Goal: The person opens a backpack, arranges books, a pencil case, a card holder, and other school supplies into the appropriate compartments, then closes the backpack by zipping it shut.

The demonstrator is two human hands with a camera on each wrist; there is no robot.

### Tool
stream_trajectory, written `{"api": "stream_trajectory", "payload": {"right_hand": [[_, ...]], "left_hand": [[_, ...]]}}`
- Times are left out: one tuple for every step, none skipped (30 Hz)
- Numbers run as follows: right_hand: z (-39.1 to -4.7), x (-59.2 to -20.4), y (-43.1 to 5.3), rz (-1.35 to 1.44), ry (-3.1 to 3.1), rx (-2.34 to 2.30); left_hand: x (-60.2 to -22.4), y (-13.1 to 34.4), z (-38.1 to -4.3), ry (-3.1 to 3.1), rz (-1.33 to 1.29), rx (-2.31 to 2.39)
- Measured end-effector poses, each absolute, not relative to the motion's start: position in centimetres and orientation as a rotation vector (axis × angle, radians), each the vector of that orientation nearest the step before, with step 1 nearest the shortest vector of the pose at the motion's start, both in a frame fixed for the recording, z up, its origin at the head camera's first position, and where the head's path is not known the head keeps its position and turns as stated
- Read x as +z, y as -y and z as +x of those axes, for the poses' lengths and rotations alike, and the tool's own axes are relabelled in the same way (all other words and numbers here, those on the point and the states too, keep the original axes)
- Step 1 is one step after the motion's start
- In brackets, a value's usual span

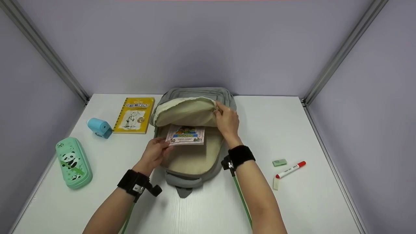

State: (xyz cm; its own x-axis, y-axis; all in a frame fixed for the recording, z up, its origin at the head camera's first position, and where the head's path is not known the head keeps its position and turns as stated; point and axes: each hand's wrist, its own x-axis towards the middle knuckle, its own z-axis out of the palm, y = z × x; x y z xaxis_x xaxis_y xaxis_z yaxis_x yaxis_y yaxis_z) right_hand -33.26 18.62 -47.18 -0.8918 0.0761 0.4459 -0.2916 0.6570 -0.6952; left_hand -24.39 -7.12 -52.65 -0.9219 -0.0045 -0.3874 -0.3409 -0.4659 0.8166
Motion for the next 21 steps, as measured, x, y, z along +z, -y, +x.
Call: {"api": "stream_trajectory", "payload": {"right_hand": [[-33.3, -47.2, -18.6, 0.169, 2.429, 1.133], [-33.3, -47.2, -18.6, 0.170, 2.424, 1.135], [-33.3, -47.2, -18.6, 0.172, 2.418, 1.138], [-33.3, -47.2, -18.6, 0.174, 2.414, 1.138], [-33.3, -47.2, -18.7, 0.176, 2.409, 1.138], [-33.3, -47.1, -18.7, 0.180, 2.406, 1.139], [-33.3, -47.1, -18.7, 0.185, 2.404, 1.137], [-33.3, -47.1, -18.7, 0.187, 2.404, 1.135], [-33.3, -47.0, -18.7, 0.188, 2.404, 1.132], [-33.3, -47.0, -18.7, 0.189, 2.404, 1.126], [-33.4, -47.0, -18.8, 0.191, 2.403, 1.125], [-33.4, -46.9, -18.8, 0.192, 2.403, 1.125], [-33.4, -46.9, -18.8, 0.192, 2.404, 1.124], [-33.5, -46.9, -18.8, 0.192, 2.407, 1.123], [-33.5, -46.8, -18.8, 0.195, 2.413, 1.123], [-33.5, -46.8, -18.9, 0.197, 2.422, 1.120], [-33.5, -46.8, -18.9, 0.204, 2.432, 1.122], [-33.4, -46.8, -18.9, 0.208, 2.444, 1.120], [-33.4, -46.7, -18.9, 0.215, 2.458, 1.116], [-33.4, -46.7, -18.9, 0.222, 2.469, 1.113], [-33.3, -46.7, -18.9, 0.229, 2.478, 1.112]], "left_hand": [[-52.7, 7.1, -24.7, -1.497, -0.501, 2.482], [-52.8, 7.0, -25.0, -1.509, -0.495, 2.475], [-52.9, 7.0, -25.2, -1.533, -0.484, 2.460], [-53.0, 7.0, -25.4, -1.579, -0.464, 2.433], [-53.1, 7.0, -25.5, -1.636, -0.441, 2.396], [-53.2, 7.1, -25.7, -1.695, -0.413, 2.356], [-53.2, 7.2, -25.7, -1.777, -0.386, 2.299], [-53.2, 7.3, -25.6, -1.868, -0.358, 2.229], [-53.2, 7.4, -25.6, -1.951, -0.325, 2.160], [-53.1, 7.6, -25.5, -2.030, -0.299, 2.094], [-53.1, 7.7, -25.5, -2.109, -0.269, 2.026], [-53.0, 7.9, -25.4, -2.172, -0.241, 1.971], [-52.9, 8.0, -25.4, -2.236, -0.216, 1.917], [-52.9, 8.1, -25.4, -2.292, -0.193, 1.876], [-52.9, 8.1, -25.4, -2.322, -0.187, 1.857], [-52.9, 8.2, -25.5, -2.341, -0.189, 1.855], [-52.9, 8.2, -25.6, -2.360, -0.185, 1.853], [-52.9, 8.2, -25.7, -2.365, -0.182, 1.866], [-52.9, 8.1, -25.8, -2.374, -0.177, 1.874], [-53.0, 8.1, -26.0, -2.389, -0.171, 1.871], [-53.0, 8.1, -26.1, -2.396, -0.162, 1.874]]}}
